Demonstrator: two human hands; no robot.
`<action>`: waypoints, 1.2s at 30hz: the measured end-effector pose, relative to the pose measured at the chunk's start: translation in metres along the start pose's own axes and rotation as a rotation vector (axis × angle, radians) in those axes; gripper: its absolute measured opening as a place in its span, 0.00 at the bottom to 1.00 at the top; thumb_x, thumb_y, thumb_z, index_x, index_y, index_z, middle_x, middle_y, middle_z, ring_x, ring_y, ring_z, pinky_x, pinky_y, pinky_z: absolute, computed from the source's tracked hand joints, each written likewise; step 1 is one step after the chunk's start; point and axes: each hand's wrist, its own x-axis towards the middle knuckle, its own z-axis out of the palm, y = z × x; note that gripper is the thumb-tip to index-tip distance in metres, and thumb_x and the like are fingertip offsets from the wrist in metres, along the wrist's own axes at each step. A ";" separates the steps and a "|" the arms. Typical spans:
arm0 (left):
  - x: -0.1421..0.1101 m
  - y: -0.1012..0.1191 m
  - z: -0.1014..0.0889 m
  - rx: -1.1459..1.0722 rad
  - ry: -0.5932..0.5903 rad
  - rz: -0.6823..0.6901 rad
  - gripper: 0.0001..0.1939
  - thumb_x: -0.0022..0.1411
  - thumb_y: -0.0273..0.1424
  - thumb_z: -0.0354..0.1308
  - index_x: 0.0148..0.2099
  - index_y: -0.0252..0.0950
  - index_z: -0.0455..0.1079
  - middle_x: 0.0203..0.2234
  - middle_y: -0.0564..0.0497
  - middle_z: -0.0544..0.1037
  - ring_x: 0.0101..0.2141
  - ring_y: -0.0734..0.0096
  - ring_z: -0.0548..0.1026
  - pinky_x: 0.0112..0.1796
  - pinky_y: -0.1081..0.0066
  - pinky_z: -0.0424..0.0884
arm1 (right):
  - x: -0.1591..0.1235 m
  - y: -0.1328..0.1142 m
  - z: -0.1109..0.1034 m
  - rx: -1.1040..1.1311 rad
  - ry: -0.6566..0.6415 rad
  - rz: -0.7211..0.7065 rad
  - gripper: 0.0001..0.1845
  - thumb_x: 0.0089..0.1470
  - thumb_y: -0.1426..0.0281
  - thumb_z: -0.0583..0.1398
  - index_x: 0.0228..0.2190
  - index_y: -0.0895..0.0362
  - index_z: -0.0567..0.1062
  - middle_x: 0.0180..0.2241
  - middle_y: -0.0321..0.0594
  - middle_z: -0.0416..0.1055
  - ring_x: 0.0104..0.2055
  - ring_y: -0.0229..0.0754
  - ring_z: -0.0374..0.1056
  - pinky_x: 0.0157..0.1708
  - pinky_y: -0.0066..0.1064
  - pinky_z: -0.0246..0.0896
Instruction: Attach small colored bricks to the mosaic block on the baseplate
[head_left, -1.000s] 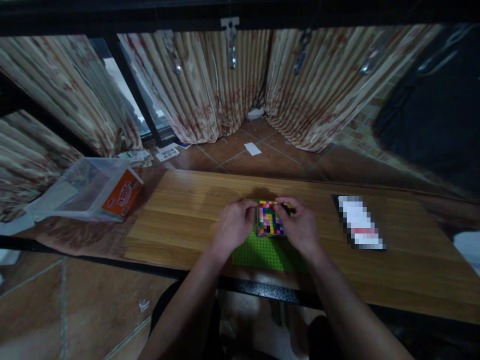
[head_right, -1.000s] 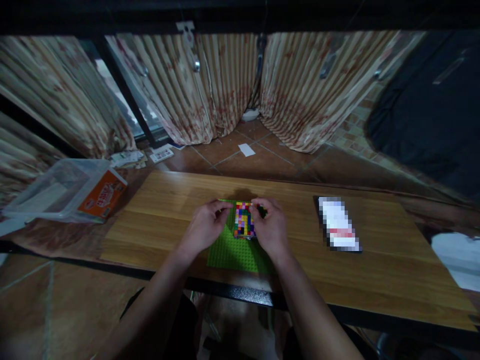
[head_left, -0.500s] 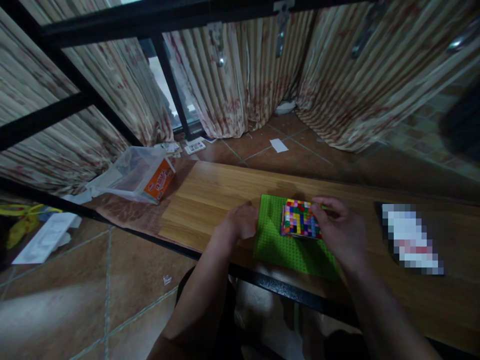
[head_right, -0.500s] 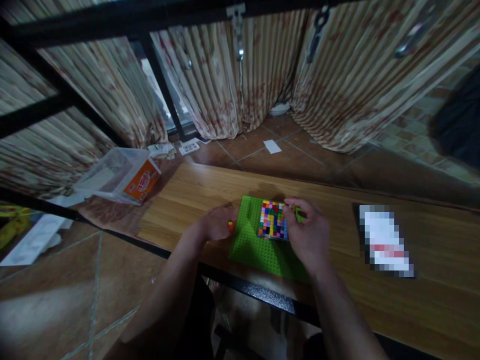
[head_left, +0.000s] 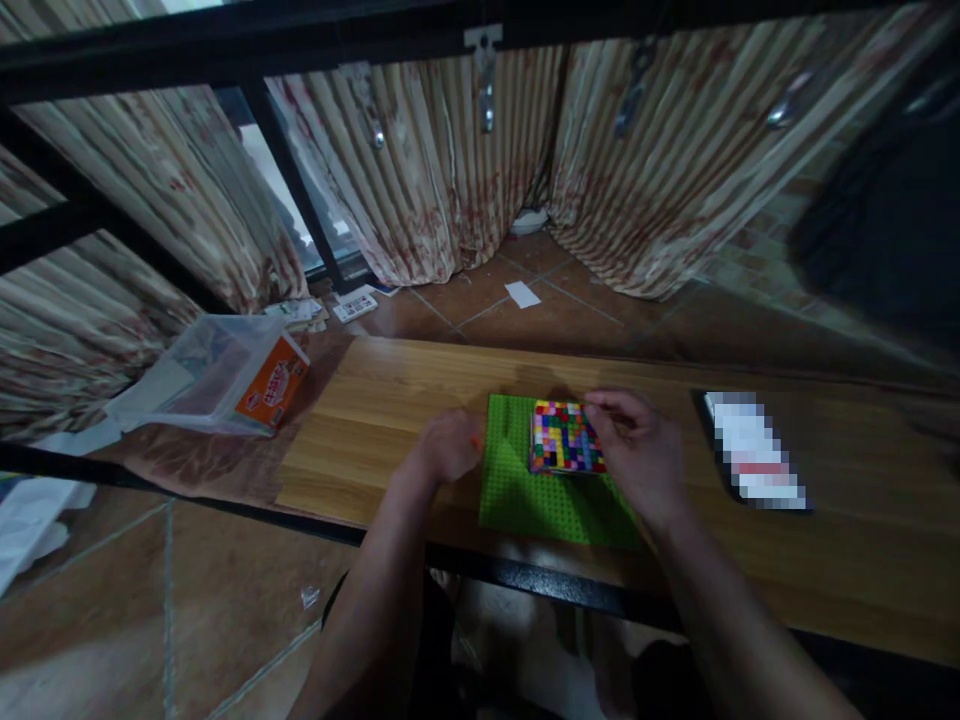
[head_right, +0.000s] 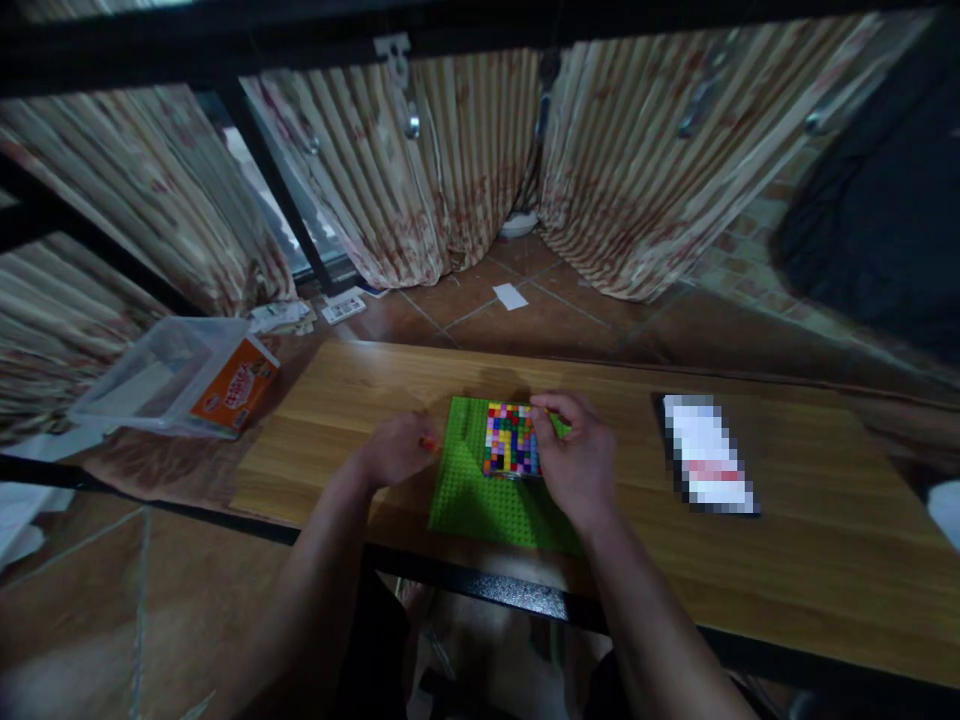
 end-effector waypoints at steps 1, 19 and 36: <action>0.001 0.000 -0.003 -0.006 -0.005 0.009 0.04 0.51 0.22 0.58 0.28 0.34 0.73 0.26 0.46 0.77 0.32 0.59 0.76 0.37 0.65 0.68 | -0.001 -0.003 0.001 0.005 0.014 -0.031 0.08 0.58 0.66 0.60 0.35 0.54 0.79 0.39 0.42 0.78 0.43 0.47 0.74 0.48 0.43 0.68; -0.002 0.044 0.011 -1.464 -0.302 -0.016 0.13 0.47 0.26 0.73 0.37 0.32 0.77 0.28 0.52 0.81 0.29 0.77 0.77 0.34 0.76 0.73 | -0.018 -0.029 0.015 0.326 -0.192 -0.198 0.09 0.60 0.71 0.61 0.41 0.49 0.79 0.40 0.38 0.78 0.44 0.41 0.74 0.43 0.34 0.69; 0.001 0.046 0.018 -1.515 -0.236 -0.072 0.15 0.49 0.26 0.72 0.40 0.32 0.75 0.31 0.49 0.83 0.30 0.74 0.80 0.35 0.74 0.75 | -0.016 -0.029 0.007 0.261 -0.052 -0.081 0.07 0.58 0.65 0.62 0.36 0.50 0.81 0.37 0.39 0.79 0.40 0.43 0.75 0.41 0.36 0.71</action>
